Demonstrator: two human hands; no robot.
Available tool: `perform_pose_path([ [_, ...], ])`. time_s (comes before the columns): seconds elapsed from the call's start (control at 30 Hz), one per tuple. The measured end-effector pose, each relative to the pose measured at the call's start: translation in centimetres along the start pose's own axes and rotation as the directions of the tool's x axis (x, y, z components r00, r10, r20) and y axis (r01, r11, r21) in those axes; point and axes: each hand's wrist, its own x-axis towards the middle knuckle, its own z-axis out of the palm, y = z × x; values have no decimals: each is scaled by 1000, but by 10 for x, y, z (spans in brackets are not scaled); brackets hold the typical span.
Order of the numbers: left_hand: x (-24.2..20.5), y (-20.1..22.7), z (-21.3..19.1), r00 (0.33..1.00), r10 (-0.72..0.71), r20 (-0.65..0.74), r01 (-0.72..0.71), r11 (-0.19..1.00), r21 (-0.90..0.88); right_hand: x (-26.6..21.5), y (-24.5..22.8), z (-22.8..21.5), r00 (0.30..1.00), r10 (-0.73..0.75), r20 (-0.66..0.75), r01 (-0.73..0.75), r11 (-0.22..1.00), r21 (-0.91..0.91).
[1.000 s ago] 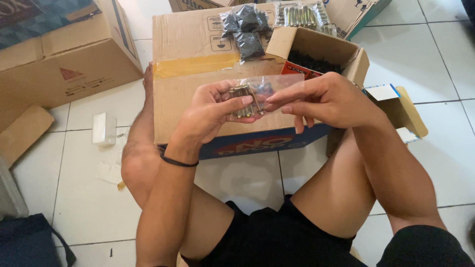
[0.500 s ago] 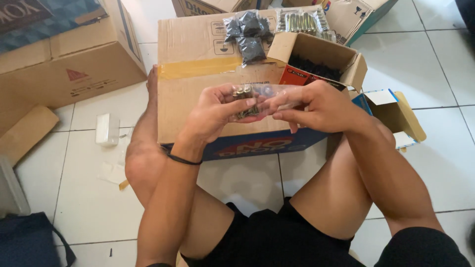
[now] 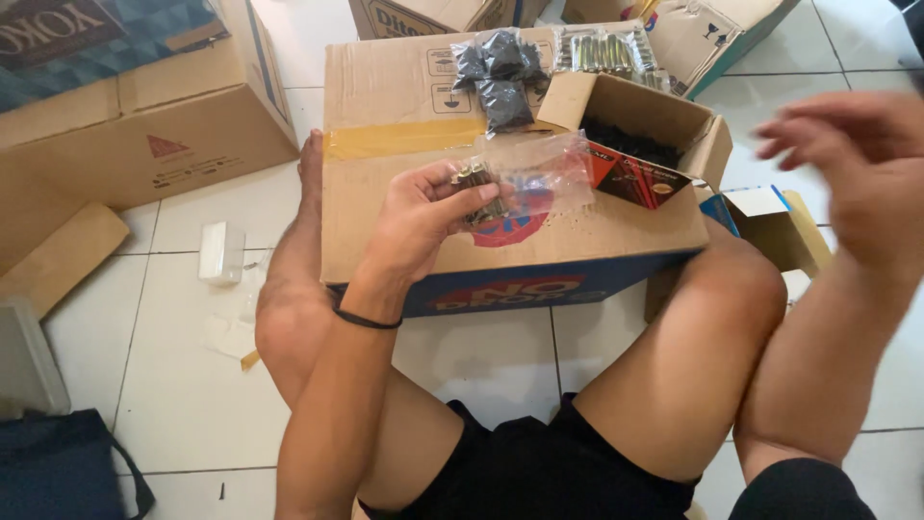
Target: The person sorts various hardware components by hand, picking up bolts and metal rods and placing them into a plastic bag, then sealing the bag and placing it into a cardboard box.
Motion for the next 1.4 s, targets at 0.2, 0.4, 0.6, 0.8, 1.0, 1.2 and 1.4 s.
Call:
perform_pose_path([
  [0.2,-10,11,4,999,-25,-19,26,999,32,-54,214,-101,793,590,-156,-606,735,-302],
  [0.4,-10,10,4,1000,3,6,-4,998,70,-103,253,-72,547,836,-43,-640,384,-665],
  [0.6,-6,8,6,1000,-9,3,9,996,90,-113,256,-62,592,806,-17,-592,421,-687],
  [0.8,-8,9,6,1000,-21,-9,21,996,85,-115,255,-56,651,759,16,-518,459,-722],
  [1.0,-10,11,10,1000,2,5,-3,992,122,-115,252,-50,703,709,60,-427,488,-761],
  [1.2,-9,11,9,1000,-12,-1,12,994,111,-94,237,-48,642,764,-62,-526,380,-761],
  [1.4,-10,14,11,999,7,-34,-3,992,125,-88,260,-79,726,687,15,-429,470,-771],
])
